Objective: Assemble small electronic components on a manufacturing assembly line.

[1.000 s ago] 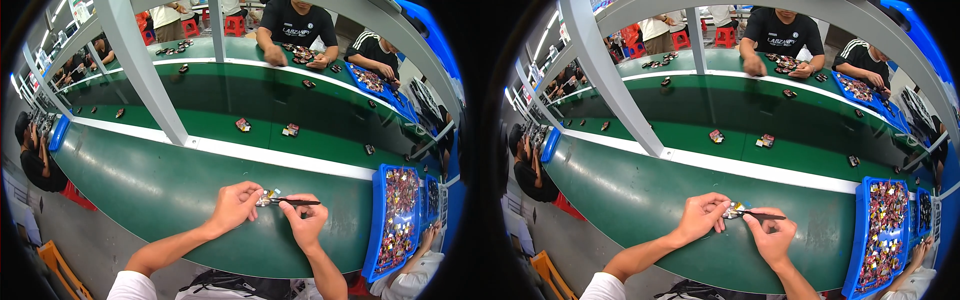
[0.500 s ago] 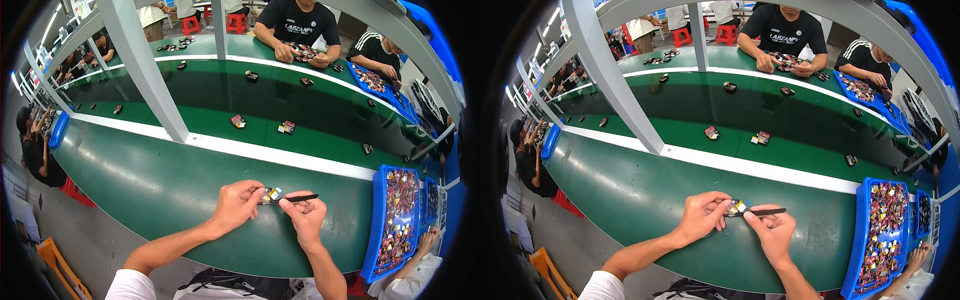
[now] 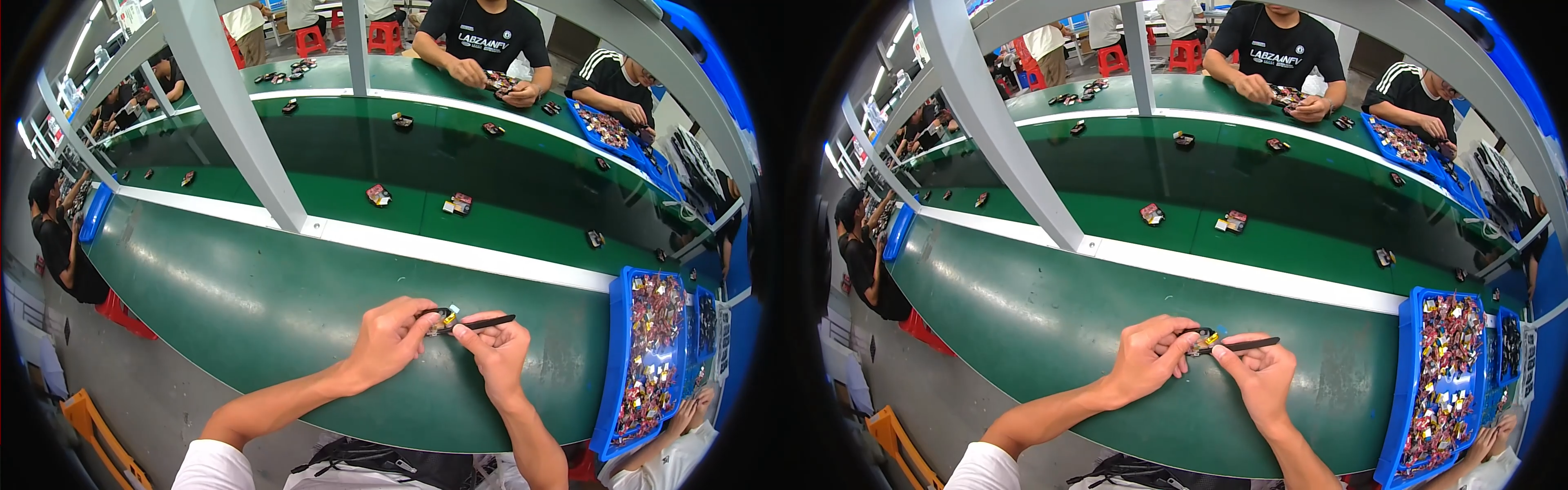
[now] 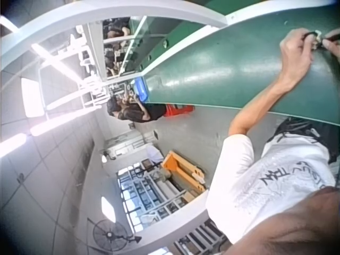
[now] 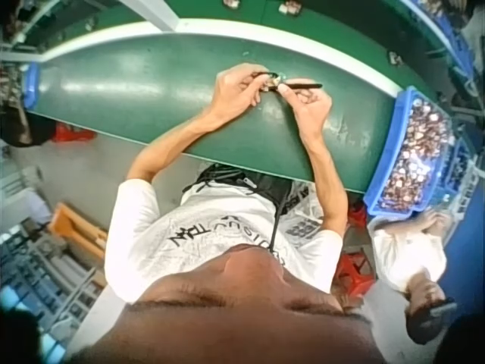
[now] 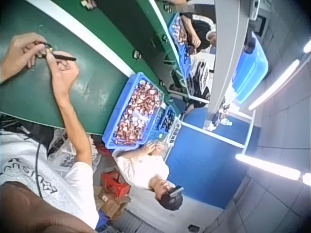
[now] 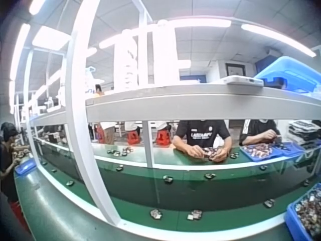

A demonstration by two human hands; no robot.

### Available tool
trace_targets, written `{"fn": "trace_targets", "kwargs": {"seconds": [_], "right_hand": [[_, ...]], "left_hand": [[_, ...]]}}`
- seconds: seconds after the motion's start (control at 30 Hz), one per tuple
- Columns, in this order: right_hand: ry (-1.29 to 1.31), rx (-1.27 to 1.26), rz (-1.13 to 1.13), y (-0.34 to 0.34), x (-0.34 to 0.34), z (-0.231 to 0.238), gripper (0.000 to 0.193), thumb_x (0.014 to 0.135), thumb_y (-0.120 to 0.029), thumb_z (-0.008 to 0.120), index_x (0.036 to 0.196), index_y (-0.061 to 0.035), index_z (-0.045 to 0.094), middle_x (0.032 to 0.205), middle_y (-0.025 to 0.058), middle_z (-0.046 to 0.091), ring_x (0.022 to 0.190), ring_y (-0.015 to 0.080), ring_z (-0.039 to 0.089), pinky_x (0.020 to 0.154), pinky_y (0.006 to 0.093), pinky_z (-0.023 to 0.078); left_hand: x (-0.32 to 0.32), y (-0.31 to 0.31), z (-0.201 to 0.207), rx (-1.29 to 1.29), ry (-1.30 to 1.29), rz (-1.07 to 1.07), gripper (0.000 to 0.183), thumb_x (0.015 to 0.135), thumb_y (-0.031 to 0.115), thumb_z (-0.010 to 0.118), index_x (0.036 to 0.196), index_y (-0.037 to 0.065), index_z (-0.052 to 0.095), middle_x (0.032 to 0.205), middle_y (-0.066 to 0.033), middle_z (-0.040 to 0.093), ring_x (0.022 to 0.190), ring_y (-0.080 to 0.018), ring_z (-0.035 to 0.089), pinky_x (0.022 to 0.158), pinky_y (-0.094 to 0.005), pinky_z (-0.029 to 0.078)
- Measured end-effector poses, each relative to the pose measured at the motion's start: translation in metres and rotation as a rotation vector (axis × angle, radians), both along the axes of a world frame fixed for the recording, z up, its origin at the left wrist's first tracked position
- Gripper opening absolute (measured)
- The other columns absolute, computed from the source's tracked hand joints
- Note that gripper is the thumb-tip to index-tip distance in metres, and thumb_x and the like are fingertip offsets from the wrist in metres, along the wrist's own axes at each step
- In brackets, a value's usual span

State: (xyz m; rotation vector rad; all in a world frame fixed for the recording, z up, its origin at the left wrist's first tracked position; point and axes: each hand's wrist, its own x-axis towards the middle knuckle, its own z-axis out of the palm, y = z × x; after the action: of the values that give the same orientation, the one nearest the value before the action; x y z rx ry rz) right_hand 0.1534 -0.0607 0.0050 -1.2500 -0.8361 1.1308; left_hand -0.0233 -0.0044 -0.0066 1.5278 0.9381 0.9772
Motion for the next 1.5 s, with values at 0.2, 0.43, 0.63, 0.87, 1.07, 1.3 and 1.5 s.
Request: {"fn": "trace_targets", "kwargs": {"seconds": [0.2, 0.43, 0.63, 0.87, 1.07, 1.3, 1.5], "right_hand": [[0.022, -0.050, 0.023, -0.001, 0.005, 0.002, 0.016, 0.087, 0.007, 0.074, 0.100, 0.0090, 0.067, 0.093, 0.0159, 0.074, 0.083, 0.0158, 0.072, 0.072, 0.0242, 0.058], [0.064, -0.063, 0.027, -0.001, 0.009, 0.003, 0.014, 0.087, 0.007, 0.073, 0.100, 0.0088, 0.067, 0.094, 0.0175, 0.074, 0.085, 0.0182, 0.073, 0.077, 0.0270, 0.060], [0.086, -0.058, 0.036, -0.001, 0.009, 0.002, 0.014, 0.087, 0.006, 0.073, 0.099, 0.0087, 0.067, 0.094, 0.0179, 0.074, 0.085, 0.0185, 0.073, 0.078, 0.0275, 0.060], [0.063, -0.062, 0.046, -0.001, 0.009, 0.003, 0.013, 0.087, 0.007, 0.073, 0.099, 0.0090, 0.066, 0.093, 0.0185, 0.074, 0.085, 0.0193, 0.074, 0.078, 0.0277, 0.060], [0.074, -0.057, 0.047, -0.002, 0.009, 0.006, 0.013, 0.087, 0.007, 0.073, 0.098, 0.0095, 0.066, 0.094, 0.0193, 0.074, 0.088, 0.0210, 0.074, 0.080, 0.0283, 0.061], [-0.061, 0.142, 0.015, -0.007, 0.008, -0.011, 0.015, 0.085, 0.006, 0.076, 0.095, 0.0030, 0.066, 0.081, 0.0115, 0.073, 0.059, 0.0038, 0.060, 0.046, 0.0168, 0.035], [-0.248, 0.276, -0.044, -0.009, 0.004, -0.009, 0.011, 0.082, 0.004, 0.081, 0.089, 0.0008, 0.073, 0.071, -0.0007, 0.068, 0.049, -0.0026, 0.041, 0.045, 0.0180, 0.027]], "left_hand": [[0.000, -0.002, 0.001, 0.140, 0.029, -0.010, 0.016, 0.097, 0.002, 0.066, 0.109, -0.008, 0.069, 0.088, -0.0105, 0.068, 0.059, -0.0120, 0.067, 0.048, -0.0238, 0.054], [0.001, -0.002, 0.000, 0.172, -0.004, -0.019, 0.017, 0.096, 0.000, 0.066, 0.111, -0.008, 0.069, 0.091, -0.0118, 0.069, 0.061, -0.0129, 0.069, 0.050, -0.0241, 0.056], [0.001, -0.002, 0.001, 0.183, -0.007, -0.026, 0.017, 0.095, -0.002, 0.066, 0.111, -0.008, 0.069, 0.092, -0.0123, 0.069, 0.063, -0.0137, 0.070, 0.051, -0.0239, 0.057], [-0.001, -0.001, 0.000, 0.283, 0.036, -0.030, 0.018, 0.094, -0.004, 0.067, 0.111, -0.008, 0.070, 0.092, -0.0125, 0.069, 0.063, -0.0136, 0.069, 0.052, -0.0247, 0.058], [-0.002, 0.000, 0.005, 0.146, -0.040, -0.062, 0.018, 0.096, -0.002, 0.066, 0.111, -0.009, 0.069, 0.091, -0.0123, 0.069, 0.064, -0.0151, 0.070, 0.052, -0.0254, 0.059], [-0.004, 0.004, 0.003, -0.218, -0.202, -0.141, 0.023, 0.101, 0.008, 0.063, 0.116, -0.009, 0.068, 0.091, -0.0106, 0.069, 0.065, -0.0156, 0.070, 0.052, -0.0255, 0.057], [-0.006, 0.006, -0.003, -0.343, -0.240, -0.201, 0.028, 0.103, 0.010, 0.060, 0.122, -0.010, 0.063, 0.094, -0.0140, 0.071, 0.066, -0.0167, 0.070, 0.050, -0.0253, 0.056]]}}
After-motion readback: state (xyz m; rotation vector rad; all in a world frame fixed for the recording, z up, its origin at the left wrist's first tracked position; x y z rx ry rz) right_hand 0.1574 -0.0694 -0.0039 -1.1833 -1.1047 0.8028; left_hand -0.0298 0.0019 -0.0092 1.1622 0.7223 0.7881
